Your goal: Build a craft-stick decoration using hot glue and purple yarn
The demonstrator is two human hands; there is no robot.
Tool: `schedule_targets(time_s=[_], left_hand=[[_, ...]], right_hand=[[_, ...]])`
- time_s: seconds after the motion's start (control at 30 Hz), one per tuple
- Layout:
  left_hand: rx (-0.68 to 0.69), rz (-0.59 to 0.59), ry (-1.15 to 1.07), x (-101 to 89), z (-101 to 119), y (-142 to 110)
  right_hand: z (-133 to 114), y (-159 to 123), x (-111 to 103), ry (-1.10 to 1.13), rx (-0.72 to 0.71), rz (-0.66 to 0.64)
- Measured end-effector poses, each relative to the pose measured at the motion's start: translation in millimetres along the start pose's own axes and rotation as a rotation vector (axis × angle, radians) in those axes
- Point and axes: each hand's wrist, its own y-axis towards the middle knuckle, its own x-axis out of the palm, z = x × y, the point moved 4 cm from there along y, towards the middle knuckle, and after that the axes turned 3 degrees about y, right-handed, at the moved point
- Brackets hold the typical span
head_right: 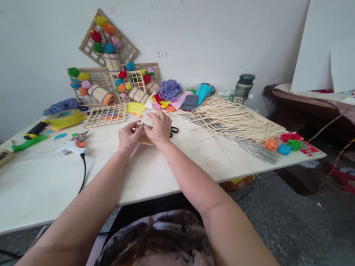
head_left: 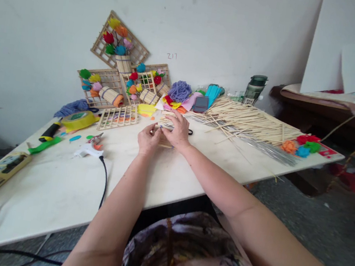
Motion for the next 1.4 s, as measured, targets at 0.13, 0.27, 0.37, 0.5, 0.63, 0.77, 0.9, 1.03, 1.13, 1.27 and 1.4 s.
schedule_targets(time_s=[0.13, 0.27, 0.37, 0.5, 0.63, 0.77, 0.9, 1.03, 1.13, 1.27, 1.4], left_hand=[[0.006, 0.000, 0.002, 0.7, 0, 0], [0.002, 0.003, 0.011, 1.0, -1, 0], [0.001, 0.000, 0.003, 1.2, 0, 0], [-0.007, -0.002, -0.019, 0.7, 1, 0], [-0.016, 0.000, -0.030, -0.1, 4, -2], [-0.024, 0.003, -0.025, -0.6, 7, -3], [-0.010, 0.004, -0.011, -1.0, 9, -3], [-0.029, -0.001, -0.057, 0.2, 5, -2], [-0.077, -0.002, -0.156, 2.4, -4, 1], [-0.179, -0.007, -0.402, 5.1, -14, 2], [-0.375, -0.072, -0.636, 6.7, -16, -2]], right_hand=[[0, 0, 0, 0.005, 0.002, 0.028], [0, 0, -1, -0.007, -0.002, 0.047], [-1, 1, -1, -0.008, 0.003, 0.051], [-1, 1, -2, 0.006, 0.017, 0.053], [-1, 2, -2, 0.025, 0.040, 0.058], [2, 4, -1, 0.059, 0.074, 0.073], [5, 5, 1, 0.088, 0.095, 0.084], [8, 5, 3, 0.113, 0.109, 0.065], [10, 6, 5, 0.135, 0.101, 0.027], [10, 7, 4, 0.186, 0.054, -0.002], [16, 9, 2, 0.234, 0.097, 0.010]])
